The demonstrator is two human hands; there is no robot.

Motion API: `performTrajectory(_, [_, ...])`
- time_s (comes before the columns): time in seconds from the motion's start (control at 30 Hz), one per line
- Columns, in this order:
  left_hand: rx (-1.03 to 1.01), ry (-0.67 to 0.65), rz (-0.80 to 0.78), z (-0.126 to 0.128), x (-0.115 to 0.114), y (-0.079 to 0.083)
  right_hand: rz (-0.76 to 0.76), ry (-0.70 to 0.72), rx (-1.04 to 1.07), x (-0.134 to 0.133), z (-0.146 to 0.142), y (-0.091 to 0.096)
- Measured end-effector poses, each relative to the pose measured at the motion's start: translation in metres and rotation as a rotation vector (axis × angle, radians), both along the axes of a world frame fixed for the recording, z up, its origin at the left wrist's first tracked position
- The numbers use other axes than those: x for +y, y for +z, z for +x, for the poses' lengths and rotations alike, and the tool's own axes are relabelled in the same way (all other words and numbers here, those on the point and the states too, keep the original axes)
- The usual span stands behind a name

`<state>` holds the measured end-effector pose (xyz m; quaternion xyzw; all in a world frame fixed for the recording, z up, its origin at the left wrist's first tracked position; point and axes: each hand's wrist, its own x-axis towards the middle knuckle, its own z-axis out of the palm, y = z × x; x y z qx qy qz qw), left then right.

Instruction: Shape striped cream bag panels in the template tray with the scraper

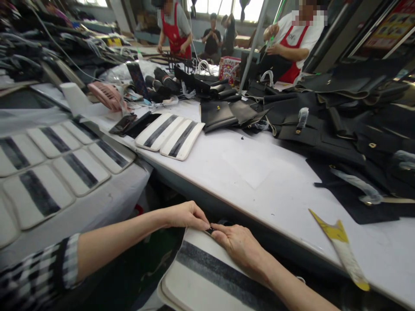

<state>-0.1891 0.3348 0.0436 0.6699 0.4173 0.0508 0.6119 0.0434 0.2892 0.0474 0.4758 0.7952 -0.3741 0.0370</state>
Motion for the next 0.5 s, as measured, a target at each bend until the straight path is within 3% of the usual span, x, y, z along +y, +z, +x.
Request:
performTrajectory(0.1, [0.059,-0.093,0.016,0.002,0.009,0.009,0.008,0.003,-0.011,0.000,0.001,-0.001])
performTrajectory(0.27, [0.158,-0.254,0.187,0.007,0.018,0.023,0.038,0.028,-0.010,0.001,0.002,-0.003])
performTrajectory(0.5, [0.277,-0.423,0.353,0.020,0.021,0.030,0.067,0.073,0.028,0.001,0.001,-0.003])
